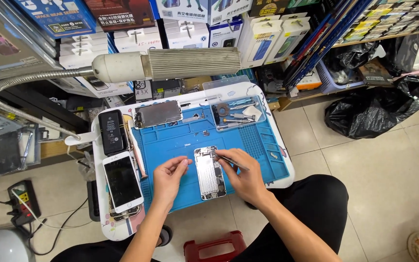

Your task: The person is repairing a disassembled smartphone on a blue work mat. They use tweezers to carefully remove small internal components and screws from the device's chassis, placing them on the mat. The person also handles a separate cracked smartphone screen and a battery during the process.

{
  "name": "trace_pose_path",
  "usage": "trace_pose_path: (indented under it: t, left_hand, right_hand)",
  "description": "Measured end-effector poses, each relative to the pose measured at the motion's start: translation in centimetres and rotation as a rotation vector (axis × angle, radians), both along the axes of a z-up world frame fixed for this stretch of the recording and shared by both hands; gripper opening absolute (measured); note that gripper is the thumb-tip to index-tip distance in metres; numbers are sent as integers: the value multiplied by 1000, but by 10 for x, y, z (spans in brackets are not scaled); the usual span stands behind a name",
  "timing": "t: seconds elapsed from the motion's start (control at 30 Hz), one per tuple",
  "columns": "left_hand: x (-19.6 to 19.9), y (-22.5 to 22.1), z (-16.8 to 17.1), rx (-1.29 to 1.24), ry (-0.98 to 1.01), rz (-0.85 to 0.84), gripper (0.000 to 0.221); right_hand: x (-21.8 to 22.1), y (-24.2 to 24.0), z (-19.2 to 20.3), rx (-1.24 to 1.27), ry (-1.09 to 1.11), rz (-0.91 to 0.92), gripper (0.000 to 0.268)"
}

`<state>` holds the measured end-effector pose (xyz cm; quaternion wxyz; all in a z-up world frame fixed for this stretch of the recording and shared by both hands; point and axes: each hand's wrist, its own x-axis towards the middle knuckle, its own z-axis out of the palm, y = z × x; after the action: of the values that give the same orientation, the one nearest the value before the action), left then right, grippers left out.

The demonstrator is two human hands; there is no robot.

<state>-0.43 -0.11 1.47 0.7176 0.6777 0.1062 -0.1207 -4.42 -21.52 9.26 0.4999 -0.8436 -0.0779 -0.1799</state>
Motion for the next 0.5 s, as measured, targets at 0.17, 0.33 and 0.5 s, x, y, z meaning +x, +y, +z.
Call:
trace_pose_path:
  t: [0.17, 0.33, 0.5]
  left_hand:
    - [-8, -4, 4, 15, -9, 11, 23]
    - [-5, -11, 8, 11, -35, 13, 18]
    - [-4, -13, 20, 56, -79, 10, 14]
  right_hand:
    - [-5, 1, 0, 64, 41, 17, 19]
    - [-9, 0, 10, 69, 259, 16, 22]
    - [-1, -5, 10, 98, 346, 37, 17]
